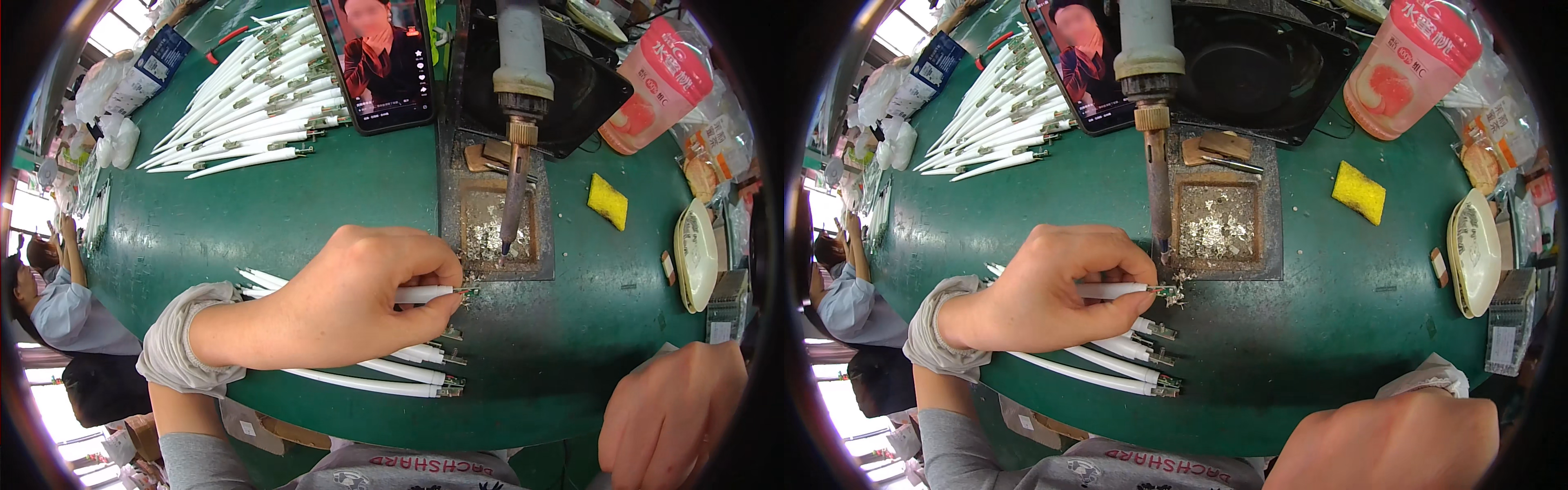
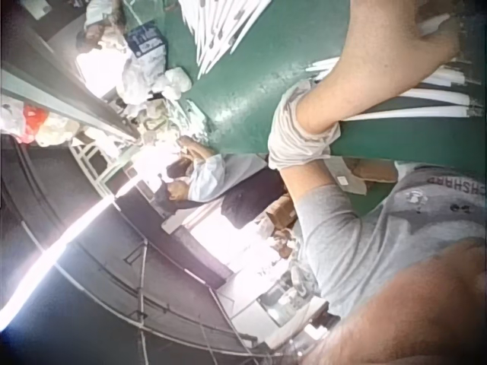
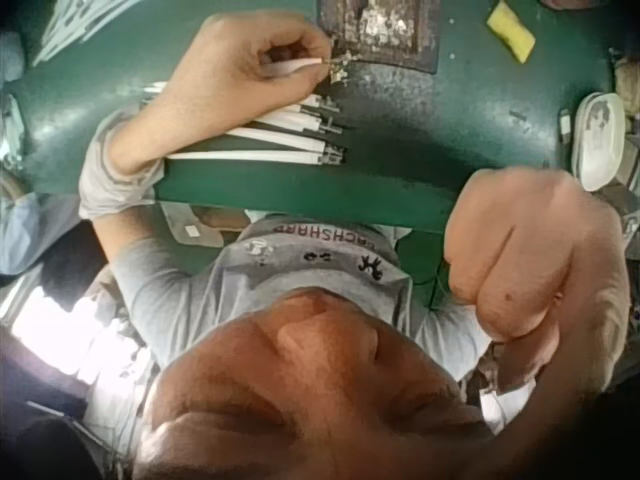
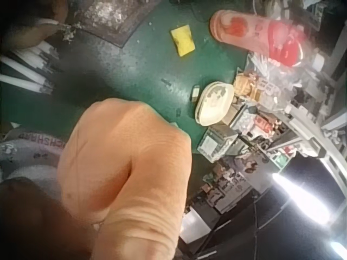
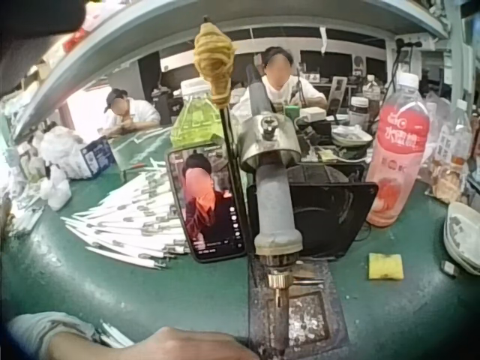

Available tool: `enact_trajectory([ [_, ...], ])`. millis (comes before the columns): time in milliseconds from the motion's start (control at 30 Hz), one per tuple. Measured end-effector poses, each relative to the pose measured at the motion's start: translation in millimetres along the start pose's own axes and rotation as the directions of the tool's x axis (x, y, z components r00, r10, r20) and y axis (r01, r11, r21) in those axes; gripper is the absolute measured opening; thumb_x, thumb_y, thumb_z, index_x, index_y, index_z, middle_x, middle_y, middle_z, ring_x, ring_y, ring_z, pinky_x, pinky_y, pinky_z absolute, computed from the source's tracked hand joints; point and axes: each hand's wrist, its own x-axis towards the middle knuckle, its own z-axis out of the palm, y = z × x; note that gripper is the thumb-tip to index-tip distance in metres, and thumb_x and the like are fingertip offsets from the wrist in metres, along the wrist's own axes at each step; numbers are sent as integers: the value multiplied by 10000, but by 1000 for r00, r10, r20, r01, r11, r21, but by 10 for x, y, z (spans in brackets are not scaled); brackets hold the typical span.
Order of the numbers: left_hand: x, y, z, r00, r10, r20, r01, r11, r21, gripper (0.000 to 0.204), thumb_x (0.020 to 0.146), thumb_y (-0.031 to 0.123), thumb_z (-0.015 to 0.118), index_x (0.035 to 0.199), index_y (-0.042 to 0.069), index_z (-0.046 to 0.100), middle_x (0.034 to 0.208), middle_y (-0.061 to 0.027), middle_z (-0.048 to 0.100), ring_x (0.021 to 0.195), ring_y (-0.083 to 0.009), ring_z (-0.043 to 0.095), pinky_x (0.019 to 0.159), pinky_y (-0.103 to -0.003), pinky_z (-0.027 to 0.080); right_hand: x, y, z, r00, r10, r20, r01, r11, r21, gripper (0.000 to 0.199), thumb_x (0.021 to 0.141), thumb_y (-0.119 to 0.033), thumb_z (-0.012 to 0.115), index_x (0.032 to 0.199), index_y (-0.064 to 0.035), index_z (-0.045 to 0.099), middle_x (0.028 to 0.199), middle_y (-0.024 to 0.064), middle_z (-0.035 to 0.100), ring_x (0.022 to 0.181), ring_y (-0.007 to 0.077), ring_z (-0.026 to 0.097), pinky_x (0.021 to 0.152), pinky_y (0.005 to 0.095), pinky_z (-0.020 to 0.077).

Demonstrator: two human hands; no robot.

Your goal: The person solders wire connections onto electronic components attached to white plastic tubes using a soldering iron and solder wire, placing each finished tube onto the workbench.

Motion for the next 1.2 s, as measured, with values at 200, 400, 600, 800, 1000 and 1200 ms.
enact_trajectory([
  [200,-7,-82,34,987,139,77,-157,929,336,133,719,49,707,837,27,650,799,-96,610,764,-273,568,667,-358,462,-131,60,-125,992,-44,117,49,998,-33,252,790,130,577,635,39,401,642,281,486,476,366,460,381,390,277],
  [400,-31,-124,-200,969,247,10,-228,878,421,210,710,101,737,881,28,638,833,-96,598,786,-289,557,705,-358,467,184,211,16,980,-196,-31,194,979,-56,93,790,-4,637,748,-58,574,553,126,475,393,212,392,346,317,222],
  [600,-52,-459,-672,945,180,-274,207,319,925,186,716,51,686,876,33,594,869,-93,544,852,-283,520,738,-378,442,284,226,-125,935,-334,-119,318,939,-133,45,752,-9,687,793,-12,669,554,96,524,365,161,407,331,279,246],
  [800,-99,-504,-769,961,141,-239,145,480,865,137,779,59,645,889,8,580,891,-128,565,871,-293,546,752,-367,450,200,306,-215,962,26,-272,-38,998,-39,190,768,74,663,956,77,635,825,84,655,681,91,586,563,220,419],
  [1000,-64,33,-496,994,110,-28,-93,932,349,170,833,52,620,985,-14,585,890,-147,604,797,-313,606,703,-344,486,333,516,-248,797,144,-586,-456,781,-427,123,845,-44,644,940,-8,574,736,-17,586,623,19,518,532,179,393],
  [1200,-13,310,-276,907,-210,364,308,921,-238,191,920,121,587,1049,-19,582,886,-28,598,805,-53,520,675,-220,458,361,651,-219,708,-130,-694,-352,787,-507,189,819,-55,665,971,-6,564,720,-17,579,612,17,523,518,182,401],
])
